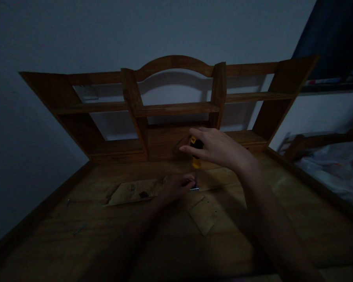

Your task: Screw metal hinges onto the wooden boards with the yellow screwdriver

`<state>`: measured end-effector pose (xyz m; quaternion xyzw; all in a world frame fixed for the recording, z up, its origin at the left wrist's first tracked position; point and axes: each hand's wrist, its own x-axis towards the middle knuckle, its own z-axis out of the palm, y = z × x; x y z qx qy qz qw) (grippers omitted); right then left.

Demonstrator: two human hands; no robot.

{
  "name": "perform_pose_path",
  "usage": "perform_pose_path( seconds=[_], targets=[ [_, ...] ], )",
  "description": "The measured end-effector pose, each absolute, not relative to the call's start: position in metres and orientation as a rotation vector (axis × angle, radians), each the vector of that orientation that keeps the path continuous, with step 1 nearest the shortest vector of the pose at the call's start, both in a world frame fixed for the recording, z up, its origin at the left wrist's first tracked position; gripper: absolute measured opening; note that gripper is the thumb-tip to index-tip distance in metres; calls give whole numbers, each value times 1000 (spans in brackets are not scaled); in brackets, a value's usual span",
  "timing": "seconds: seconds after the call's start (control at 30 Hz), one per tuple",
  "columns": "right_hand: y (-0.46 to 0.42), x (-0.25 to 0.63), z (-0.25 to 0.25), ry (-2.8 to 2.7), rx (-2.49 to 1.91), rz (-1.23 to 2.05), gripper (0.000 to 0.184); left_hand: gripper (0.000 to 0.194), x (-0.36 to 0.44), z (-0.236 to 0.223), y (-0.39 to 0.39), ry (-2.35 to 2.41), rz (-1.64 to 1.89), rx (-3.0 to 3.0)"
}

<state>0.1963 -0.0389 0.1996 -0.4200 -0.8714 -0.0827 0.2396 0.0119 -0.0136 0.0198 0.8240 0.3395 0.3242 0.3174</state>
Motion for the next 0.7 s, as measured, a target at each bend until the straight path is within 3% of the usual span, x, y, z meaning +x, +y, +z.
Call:
perform_pose_path(
  seconds=[0.17,0.43,0.7],
  targets=[
    [-40,197,204,-2424,-1120,-199,19,20,11,18,-13,884,835,2161],
    [-38,193,200,-2364,-1198,-276,33,19,13,26,-17,911,833,2159],
    [-41,195,205,-2390,-1165,-286,19,19,12,22,-15,852,870,2187]
  ],
)
